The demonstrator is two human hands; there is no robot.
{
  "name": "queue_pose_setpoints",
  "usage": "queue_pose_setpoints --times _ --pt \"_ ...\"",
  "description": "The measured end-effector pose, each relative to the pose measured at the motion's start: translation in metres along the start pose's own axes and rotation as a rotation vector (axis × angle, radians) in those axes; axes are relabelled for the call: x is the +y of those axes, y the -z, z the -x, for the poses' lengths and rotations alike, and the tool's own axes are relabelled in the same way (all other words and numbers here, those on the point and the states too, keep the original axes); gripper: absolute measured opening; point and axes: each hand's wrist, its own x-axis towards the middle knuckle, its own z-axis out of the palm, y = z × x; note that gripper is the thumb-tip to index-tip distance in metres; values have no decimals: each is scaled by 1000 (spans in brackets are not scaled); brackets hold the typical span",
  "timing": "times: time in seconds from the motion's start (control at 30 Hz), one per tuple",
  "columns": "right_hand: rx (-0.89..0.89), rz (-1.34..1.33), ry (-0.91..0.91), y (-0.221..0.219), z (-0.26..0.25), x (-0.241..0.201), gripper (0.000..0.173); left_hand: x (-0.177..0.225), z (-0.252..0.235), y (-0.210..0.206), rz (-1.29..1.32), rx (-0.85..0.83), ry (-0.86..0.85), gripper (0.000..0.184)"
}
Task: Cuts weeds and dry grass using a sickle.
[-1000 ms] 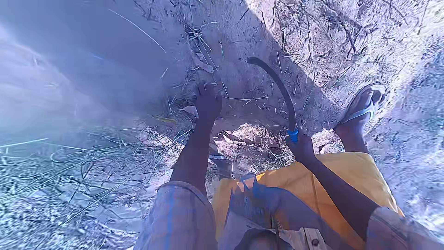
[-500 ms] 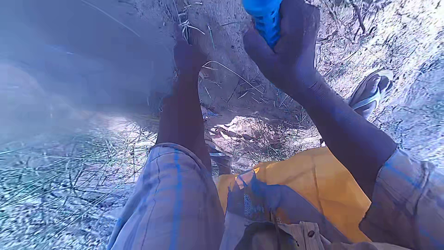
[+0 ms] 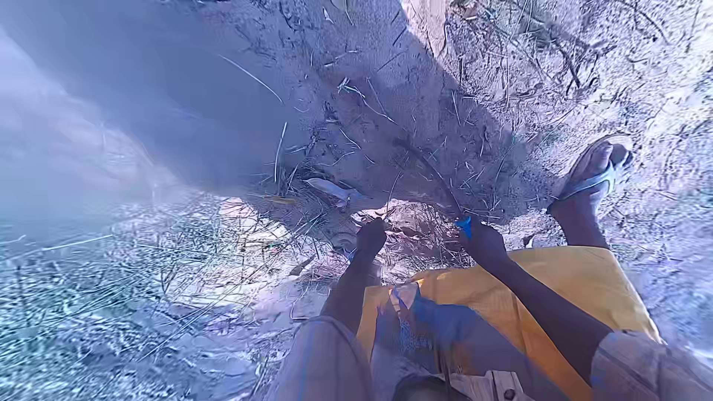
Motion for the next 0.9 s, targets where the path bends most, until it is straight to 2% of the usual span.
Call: queue_pose_setpoints --times 0.07,0.13,0.2,0.3,0.37,0.4,0.47,0.53,0.57,0.63,0.73,0.9 --pt "120 -67 96 4 12 7 47 -4 15 -19 70 -55 -22 50" --pt "286 -140 207 13 21 13 44 -2 13 -5 245 116 -95 56" --pt "409 -232 274 20 38 21 41 13 7 36 411 390 -164 47" --pt "427 -389 248 17 71 38 39 48 -9 121 789 780 -255 35" --pt "424 -448 208 5 90 52 39 68 -30 173 987 923 -247 36" --pt "422 -459 192 -2 96 60 39 75 -39 195 953 927 -206 39" --pt "419 -458 161 -14 101 72 38 85 -56 225 597 845 -112 59" --pt "386 -475 135 -18 98 75 37 94 -59 236 241 749 -97 73" --pt "362 -491 125 -18 96 73 36 95 -54 238 111 704 -112 69" --pt "342 -526 132 -13 90 68 36 93 -44 240 -4 628 -124 46" --pt "387 -555 198 -4 85 65 36 88 -45 234 173 633 -91 61" --pt "493 -428 418 55 56 43 31 60 -63 212 788 805 -176 57"
